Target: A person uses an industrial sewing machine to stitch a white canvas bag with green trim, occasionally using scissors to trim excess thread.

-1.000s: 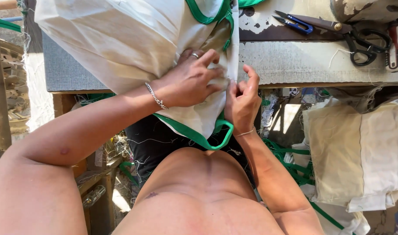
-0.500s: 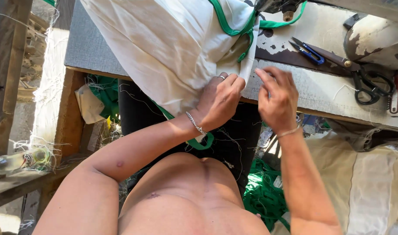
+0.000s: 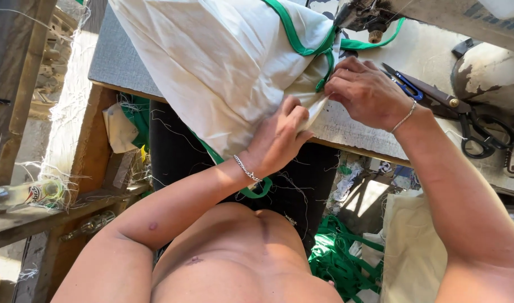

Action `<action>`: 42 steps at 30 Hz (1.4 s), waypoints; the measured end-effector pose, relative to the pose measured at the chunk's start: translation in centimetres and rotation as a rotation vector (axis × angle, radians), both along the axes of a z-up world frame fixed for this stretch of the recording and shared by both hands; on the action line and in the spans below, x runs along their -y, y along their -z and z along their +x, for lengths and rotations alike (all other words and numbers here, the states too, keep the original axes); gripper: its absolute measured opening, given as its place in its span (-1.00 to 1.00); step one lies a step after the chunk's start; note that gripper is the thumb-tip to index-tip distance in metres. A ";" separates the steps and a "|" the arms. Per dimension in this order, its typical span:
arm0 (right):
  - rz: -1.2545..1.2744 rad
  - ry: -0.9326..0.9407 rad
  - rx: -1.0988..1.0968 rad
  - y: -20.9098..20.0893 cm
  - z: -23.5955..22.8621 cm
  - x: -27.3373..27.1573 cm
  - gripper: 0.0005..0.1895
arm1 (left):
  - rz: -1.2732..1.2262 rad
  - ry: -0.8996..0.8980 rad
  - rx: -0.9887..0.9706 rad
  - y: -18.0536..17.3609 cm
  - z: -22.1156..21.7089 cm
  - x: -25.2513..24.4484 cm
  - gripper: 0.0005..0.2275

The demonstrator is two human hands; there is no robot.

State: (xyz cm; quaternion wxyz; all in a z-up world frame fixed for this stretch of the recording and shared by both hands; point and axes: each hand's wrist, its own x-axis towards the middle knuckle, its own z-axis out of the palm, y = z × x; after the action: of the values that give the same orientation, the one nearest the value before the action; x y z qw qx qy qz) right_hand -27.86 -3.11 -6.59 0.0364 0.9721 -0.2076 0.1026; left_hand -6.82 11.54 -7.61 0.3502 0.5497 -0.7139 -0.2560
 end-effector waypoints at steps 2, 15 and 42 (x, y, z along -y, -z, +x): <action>0.129 -0.109 0.008 -0.6 0.1 0.9 -0.91 | -0.015 -0.086 0.143 -0.8 0.2 0.4 -0.75; 0.335 -0.146 0.158 0.3 0.9 1.2 -0.91 | 0.207 -0.086 -0.068 -1.8 0.8 0.3 -0.77; 0.178 0.111 0.144 0.7 2.7 -1.8 -0.92 | 0.085 -0.055 0.104 -1.0 2.6 -1.3 -0.91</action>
State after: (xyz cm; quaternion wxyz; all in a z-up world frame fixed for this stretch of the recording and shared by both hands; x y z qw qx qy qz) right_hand -25.17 -1.28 -7.25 -0.0597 0.9487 -0.2713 0.1511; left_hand -4.19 12.89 -6.57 0.2956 0.5960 -0.7043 -0.2476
